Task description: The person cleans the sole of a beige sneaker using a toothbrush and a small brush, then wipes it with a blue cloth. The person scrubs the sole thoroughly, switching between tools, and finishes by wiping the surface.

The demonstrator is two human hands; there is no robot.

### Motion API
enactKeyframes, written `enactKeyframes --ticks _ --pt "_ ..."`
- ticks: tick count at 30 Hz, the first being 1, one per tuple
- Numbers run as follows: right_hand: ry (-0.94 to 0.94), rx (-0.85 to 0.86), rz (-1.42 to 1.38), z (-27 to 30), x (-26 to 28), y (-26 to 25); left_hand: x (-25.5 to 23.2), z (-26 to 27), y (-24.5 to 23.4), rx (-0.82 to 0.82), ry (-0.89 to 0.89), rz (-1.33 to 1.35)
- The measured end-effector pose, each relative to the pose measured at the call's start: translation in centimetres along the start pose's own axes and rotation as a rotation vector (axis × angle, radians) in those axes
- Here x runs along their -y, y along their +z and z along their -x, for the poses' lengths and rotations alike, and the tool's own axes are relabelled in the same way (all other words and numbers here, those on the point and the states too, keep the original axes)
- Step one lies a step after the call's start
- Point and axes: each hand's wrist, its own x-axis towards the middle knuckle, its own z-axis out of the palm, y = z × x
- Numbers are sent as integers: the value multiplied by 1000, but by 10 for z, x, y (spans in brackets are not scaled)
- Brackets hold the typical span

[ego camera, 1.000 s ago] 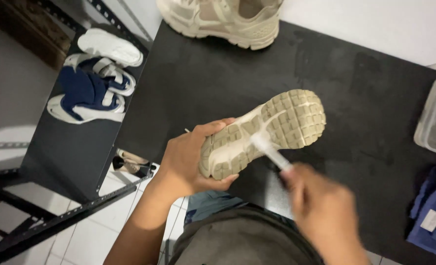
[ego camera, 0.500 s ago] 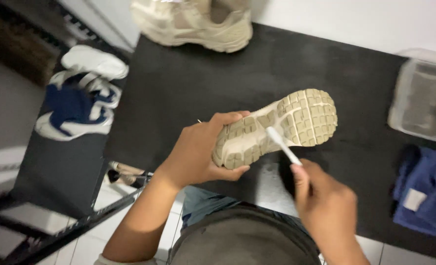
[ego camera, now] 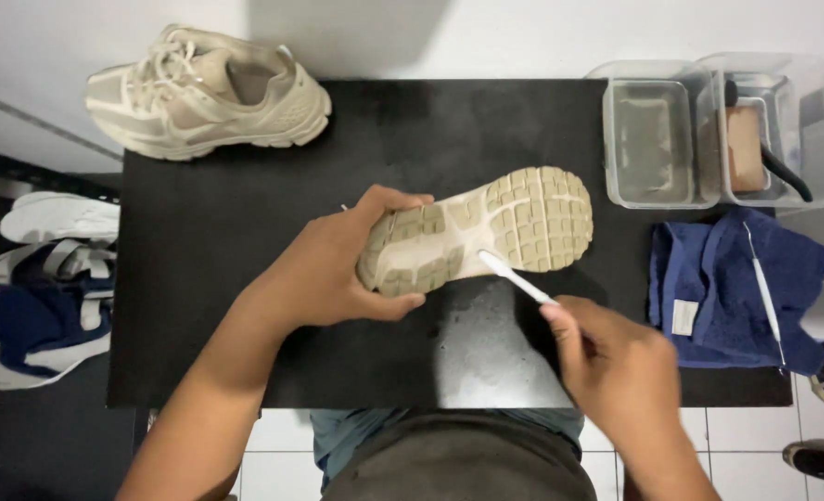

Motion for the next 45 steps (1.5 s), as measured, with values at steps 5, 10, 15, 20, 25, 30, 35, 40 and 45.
enactKeyframes --ticks 5,10,15,20,25,30,35,40,45 --pt "41 3 58 -5 9 13 5 1 10 -51 72 11" --pt "86 -19 102 11 22 35 3 2 10 -58 -8 34" --pt "90 -74 85 10 13 27 5 1 13 -94 43 -38" --pt "60 -75 117 16 30 44 5 3 16 -111 45 -23" --pt "107 -16 173 22 12 36 7 7 14 -111 39 -6" --pt "13 9 117 26 19 32 11 11 13 -54 140 -34" --pt "-73 145 180 -8 0 -26 3 15 15 -1 102 -17" --pt "-312 222 138 -54 32 -24 -3 11 18 62 89 -18" --pt "-426 128 306 -67 24 -31 2 11 16 49 110 3"
